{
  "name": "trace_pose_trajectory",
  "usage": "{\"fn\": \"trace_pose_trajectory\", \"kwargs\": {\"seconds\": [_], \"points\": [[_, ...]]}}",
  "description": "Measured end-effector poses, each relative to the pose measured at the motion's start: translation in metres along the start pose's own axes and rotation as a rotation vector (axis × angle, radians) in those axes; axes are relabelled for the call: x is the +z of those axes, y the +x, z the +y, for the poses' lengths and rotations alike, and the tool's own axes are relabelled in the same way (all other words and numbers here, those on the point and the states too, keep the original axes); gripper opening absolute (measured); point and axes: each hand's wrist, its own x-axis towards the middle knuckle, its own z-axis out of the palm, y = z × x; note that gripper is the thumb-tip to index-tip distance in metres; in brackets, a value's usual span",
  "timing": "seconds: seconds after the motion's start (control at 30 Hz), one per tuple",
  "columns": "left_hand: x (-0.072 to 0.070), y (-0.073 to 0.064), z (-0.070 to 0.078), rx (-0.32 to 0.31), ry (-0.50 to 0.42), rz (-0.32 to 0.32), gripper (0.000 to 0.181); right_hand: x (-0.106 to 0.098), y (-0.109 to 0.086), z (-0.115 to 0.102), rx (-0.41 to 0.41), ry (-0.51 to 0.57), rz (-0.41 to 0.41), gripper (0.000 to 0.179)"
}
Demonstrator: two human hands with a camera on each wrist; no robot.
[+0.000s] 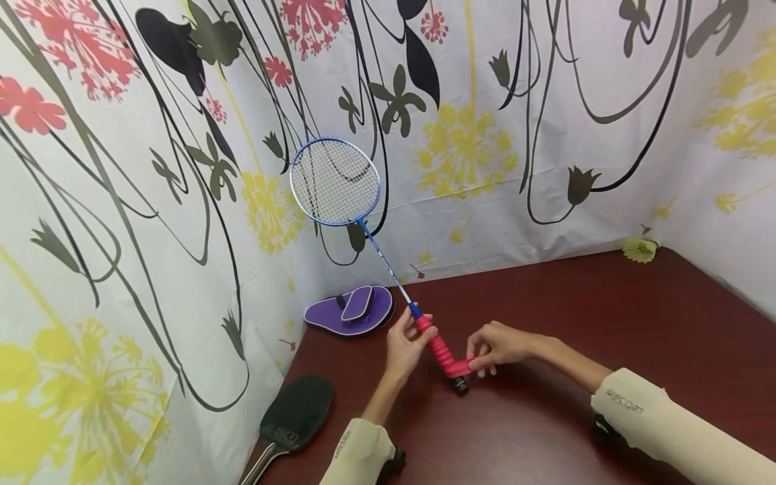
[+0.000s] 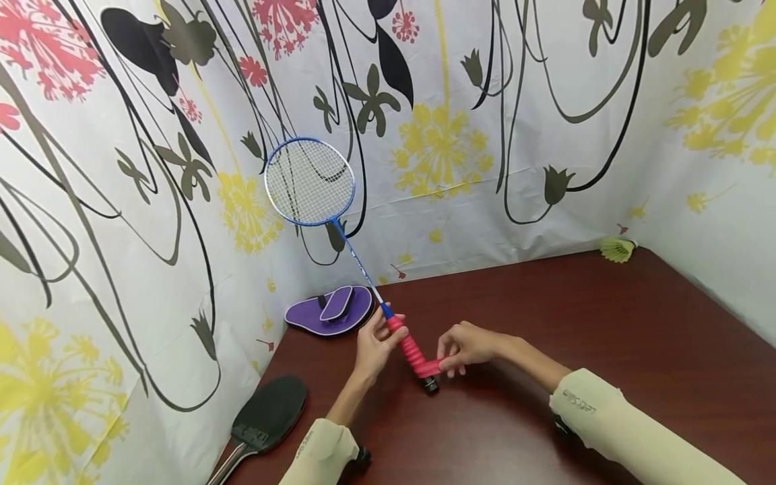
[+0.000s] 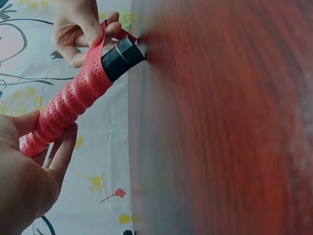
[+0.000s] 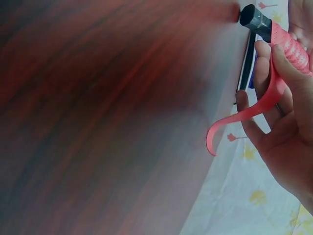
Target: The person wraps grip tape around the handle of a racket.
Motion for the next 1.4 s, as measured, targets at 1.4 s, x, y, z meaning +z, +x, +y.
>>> {"fn": "trace_pose_trajectory", "kwargs": {"seconds": [1.4], "points": [[-0.016, -0.002, -0.004, -0.127, -0.189, -0.159, 0.057, 0.006, 0.016, 0.008, -0.002, 0.003, 0.013, 0.009]]}}
